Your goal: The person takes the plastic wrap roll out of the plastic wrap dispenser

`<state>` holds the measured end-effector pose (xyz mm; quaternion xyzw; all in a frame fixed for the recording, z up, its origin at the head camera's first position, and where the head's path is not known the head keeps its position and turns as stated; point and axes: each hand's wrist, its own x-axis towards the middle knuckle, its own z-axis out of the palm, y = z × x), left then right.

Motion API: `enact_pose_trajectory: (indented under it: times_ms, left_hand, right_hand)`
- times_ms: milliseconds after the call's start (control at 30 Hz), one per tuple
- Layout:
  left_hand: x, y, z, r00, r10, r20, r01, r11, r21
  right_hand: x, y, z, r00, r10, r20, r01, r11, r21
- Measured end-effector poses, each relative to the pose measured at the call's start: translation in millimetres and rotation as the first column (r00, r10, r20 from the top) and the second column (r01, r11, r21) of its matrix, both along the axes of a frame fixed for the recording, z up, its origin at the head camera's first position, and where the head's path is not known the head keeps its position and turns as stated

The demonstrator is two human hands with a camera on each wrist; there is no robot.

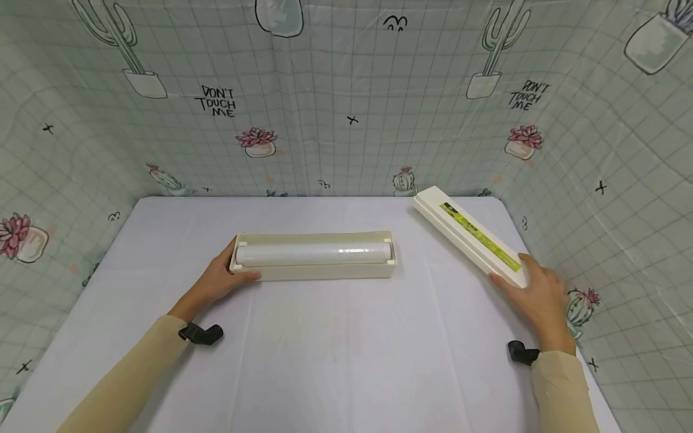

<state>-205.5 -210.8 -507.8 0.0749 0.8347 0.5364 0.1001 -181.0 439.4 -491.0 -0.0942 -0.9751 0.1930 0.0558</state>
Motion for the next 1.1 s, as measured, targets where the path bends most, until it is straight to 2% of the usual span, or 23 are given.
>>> enact_pose_trajectory:
  times_ms: [667, 1100]
  left_hand:
    - [3.4, 1.0, 1.3, 1.000, 0.013, 0.000, -0.013, 1.000, -0.020]
    - [2.3, 1.6, -0.7, 1.000, 0.013, -0.013, -0.013, 1.000, -0.009]
  right_hand:
    - [7.0, -1.4, 2.4, 0.995, -0.086, 0.048, 0.086, 0.996, 0.002]
    - [-1.6, -1.7, 3.1, 0.990, -0.108, 0.090, 0.108, 0.994, 0.000]
